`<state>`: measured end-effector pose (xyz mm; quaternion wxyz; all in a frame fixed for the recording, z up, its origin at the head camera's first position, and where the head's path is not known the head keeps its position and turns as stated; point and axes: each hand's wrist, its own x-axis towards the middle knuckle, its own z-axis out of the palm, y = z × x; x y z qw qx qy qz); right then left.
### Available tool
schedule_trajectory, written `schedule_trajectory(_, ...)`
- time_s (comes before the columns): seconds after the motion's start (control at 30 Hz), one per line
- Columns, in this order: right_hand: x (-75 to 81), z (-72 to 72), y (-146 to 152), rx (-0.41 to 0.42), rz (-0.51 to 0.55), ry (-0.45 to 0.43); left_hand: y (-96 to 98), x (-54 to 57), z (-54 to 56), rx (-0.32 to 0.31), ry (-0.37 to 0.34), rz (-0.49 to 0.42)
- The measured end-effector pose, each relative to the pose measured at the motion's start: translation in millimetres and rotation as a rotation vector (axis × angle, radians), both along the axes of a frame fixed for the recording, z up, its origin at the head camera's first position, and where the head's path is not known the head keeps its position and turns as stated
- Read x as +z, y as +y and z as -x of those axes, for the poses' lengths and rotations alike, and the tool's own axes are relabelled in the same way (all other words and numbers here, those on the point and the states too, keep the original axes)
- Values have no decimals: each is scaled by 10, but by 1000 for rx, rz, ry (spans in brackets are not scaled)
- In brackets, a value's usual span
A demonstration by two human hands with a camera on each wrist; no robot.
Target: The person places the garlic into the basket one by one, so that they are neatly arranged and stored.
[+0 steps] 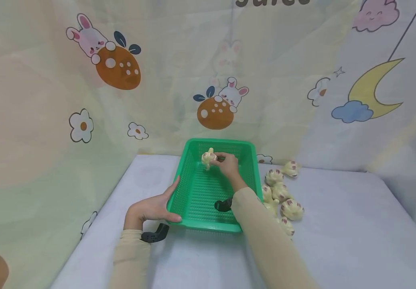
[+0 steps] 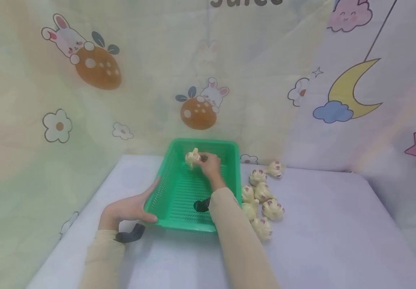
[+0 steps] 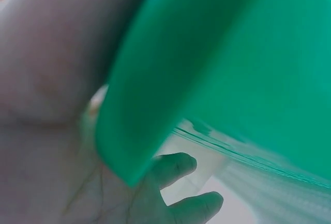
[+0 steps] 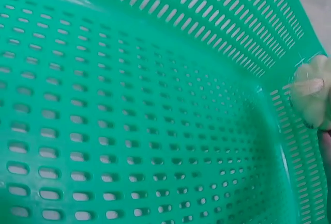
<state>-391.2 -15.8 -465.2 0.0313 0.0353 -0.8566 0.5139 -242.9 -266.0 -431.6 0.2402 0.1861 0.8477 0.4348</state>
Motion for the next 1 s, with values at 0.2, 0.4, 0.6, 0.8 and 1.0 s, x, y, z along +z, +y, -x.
schedule_trajectory(0.2,-9,38,16,35,-2,-30,24,14,13,13,6,11)
schedule_trajectory(0.4,-28,84,8,67,4,-77,26,7,37,6,18,-9)
schedule_trajectory(0.6,-91,91,-28,89,-8,-99,17,-4,32,14,2,-7)
schedule_trajectory(0.8,-133,81,-68,111,3,-99,5,-15,29,12,-1,11)
schedule_trajectory(1.0,-159,95,-92,123,-6,-114,3,-24,28,10,0,13)
